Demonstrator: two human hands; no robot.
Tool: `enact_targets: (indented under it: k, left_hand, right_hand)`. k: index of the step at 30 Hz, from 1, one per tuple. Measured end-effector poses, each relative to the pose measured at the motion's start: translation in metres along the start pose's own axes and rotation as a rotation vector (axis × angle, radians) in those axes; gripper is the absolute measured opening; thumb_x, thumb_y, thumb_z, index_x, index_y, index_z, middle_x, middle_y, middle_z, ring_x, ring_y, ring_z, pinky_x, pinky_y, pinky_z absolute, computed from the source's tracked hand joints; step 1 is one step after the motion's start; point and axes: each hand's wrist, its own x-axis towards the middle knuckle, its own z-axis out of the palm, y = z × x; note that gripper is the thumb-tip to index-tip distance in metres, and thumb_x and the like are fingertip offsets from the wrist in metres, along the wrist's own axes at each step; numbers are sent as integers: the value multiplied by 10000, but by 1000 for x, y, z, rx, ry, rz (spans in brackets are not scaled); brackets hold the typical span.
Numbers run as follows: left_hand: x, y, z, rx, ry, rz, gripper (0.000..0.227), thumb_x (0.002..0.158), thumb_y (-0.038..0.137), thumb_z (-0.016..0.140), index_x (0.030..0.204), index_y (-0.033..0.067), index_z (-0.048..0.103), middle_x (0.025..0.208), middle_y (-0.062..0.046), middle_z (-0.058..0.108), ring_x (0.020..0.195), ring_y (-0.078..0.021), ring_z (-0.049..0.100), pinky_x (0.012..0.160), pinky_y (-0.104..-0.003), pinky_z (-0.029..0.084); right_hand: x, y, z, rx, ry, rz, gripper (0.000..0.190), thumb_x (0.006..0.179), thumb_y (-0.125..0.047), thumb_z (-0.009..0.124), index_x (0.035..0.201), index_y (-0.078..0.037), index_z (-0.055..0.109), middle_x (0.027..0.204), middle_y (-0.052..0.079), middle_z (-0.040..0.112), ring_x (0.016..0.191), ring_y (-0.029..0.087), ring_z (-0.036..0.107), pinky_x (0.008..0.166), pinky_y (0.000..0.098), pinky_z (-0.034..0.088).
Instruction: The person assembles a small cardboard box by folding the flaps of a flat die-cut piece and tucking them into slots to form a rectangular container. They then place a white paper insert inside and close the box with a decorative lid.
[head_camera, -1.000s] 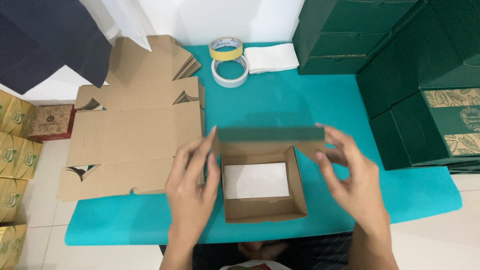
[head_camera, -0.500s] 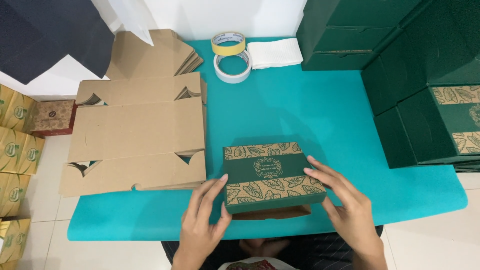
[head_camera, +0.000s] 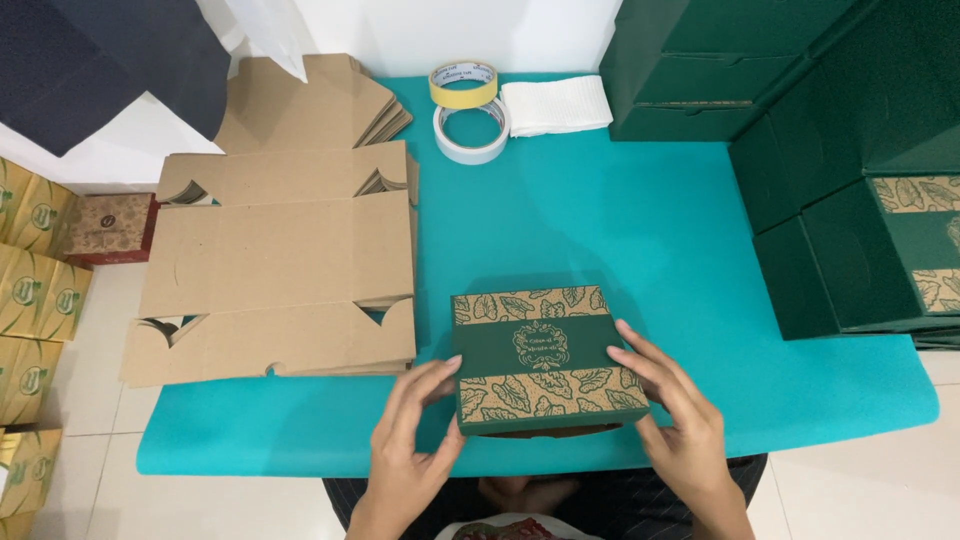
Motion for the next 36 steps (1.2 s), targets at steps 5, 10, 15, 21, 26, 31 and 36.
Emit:
enact_targets:
  k: [5,10,15,21,26,31,36]
  left_hand:
    - [-2,-4,-3,16,-41,9,418,946,68,546,1363,42,525,1268,-166,586,1113,-262,627,986,-344,521]
    - [-4,2,-9,14,-79,-29,433,1022,227,350,1376,40,516,1321,-176,569,1210,-299,585,1020,-389,459]
    - [-8,-5,-9,31,-121,12,649,997,527,397,1429,45,445,1390,-176,507,1261,-313,542,1022,-422,449]
    - [-10,-10,-7,127,-124,127,376,1002,279,511,1337,121,578,1271,-204,516,1177,-327,581,1018,-435,488]
    - [-8,-10,-10,161,-137,173,340,1006,272,510,1287,122,627,1240,-202,535,1141,-325,590,979,-432,517]
    - [-10,-15,-11,193,-143,171,316,999,239,524,1271,133,646,1267,-193,535,1165,-321,591,963,-434,543]
    - [-11,-18,-10,218,-130,168,305,994,239,531,1261,159,654,1263,-190,546,1155,-323,602,908,-430,563]
  right_hand:
    - [0,-2,-1,66,-83,-74,459,882,25,450,1330,-24,538,1501,220,466,1396,306,491,1004,345,536]
    - [1,-7,-7,46,-139,-145,509,966,-248,307,1365,-7,512,1529,246,423,1430,344,444,1120,416,394]
    - [0,-4,-5,48,-146,-205,700,1018,-521,258,1349,39,515,1525,288,397,1436,362,429,1167,452,344]
    - [-5,14,2,11,-60,-271,420,967,-332,492,1188,-18,662,1416,267,507,1329,365,554,1000,368,563]
    - [-9,27,0,-85,-94,-322,414,958,-373,484,1163,-84,699,1392,258,542,1284,330,597,1087,386,482]
    - [-9,27,2,-129,-101,-326,409,948,-390,489,1173,-122,700,1397,218,549,1251,318,622,1042,395,521]
    - [-6,24,5,-169,-85,-351,422,987,-387,425,1177,-130,701,1367,209,577,1188,335,653,968,413,555]
